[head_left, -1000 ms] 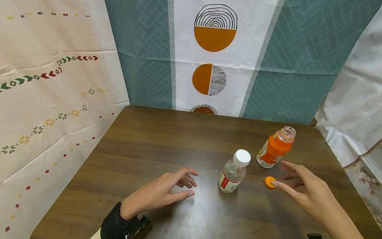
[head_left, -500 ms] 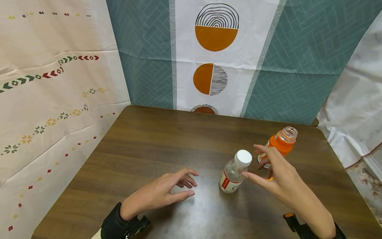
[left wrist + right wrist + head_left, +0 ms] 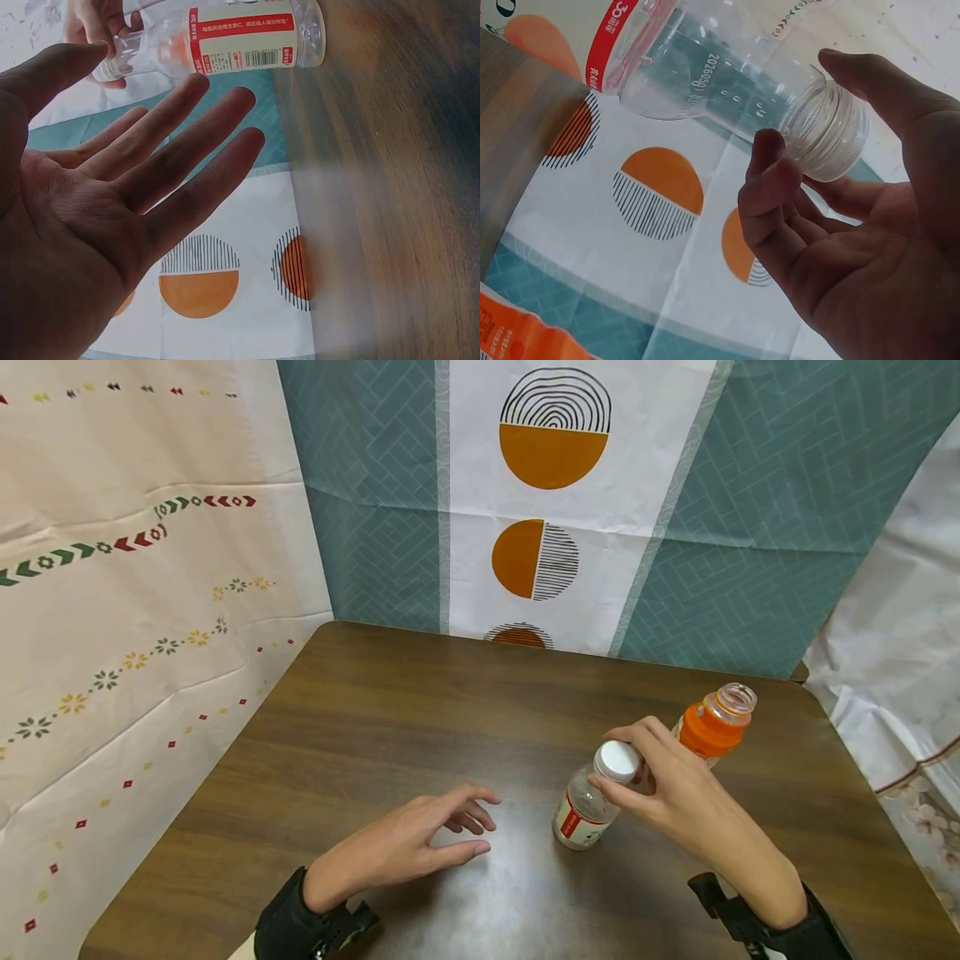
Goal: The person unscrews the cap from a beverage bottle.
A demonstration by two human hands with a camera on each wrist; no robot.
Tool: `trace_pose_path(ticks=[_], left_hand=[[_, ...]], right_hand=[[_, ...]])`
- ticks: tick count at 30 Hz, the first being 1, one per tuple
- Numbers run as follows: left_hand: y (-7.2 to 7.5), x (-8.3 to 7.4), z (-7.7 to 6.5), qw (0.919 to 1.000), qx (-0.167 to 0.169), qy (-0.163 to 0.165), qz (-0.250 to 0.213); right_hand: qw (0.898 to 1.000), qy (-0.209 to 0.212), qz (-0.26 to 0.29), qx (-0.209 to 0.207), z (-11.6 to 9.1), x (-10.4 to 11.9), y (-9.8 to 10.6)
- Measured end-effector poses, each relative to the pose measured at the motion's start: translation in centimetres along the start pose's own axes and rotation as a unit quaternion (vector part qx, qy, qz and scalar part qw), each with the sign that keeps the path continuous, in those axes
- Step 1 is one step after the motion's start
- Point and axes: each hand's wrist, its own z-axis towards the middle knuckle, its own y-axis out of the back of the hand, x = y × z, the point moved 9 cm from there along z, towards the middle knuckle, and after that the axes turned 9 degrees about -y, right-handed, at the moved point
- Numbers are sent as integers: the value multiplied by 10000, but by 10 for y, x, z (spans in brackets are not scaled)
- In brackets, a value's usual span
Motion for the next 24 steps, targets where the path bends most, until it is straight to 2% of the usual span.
trace_pose_path(ticks=[16,24], left_hand=[[0,-2,0,10000,29,-27,44],[3,-4,1,9998,-71,-75,157]], right_hand=[[9999,115,21,53,1,5,1],[9997,215,114,-34,3,17,11]])
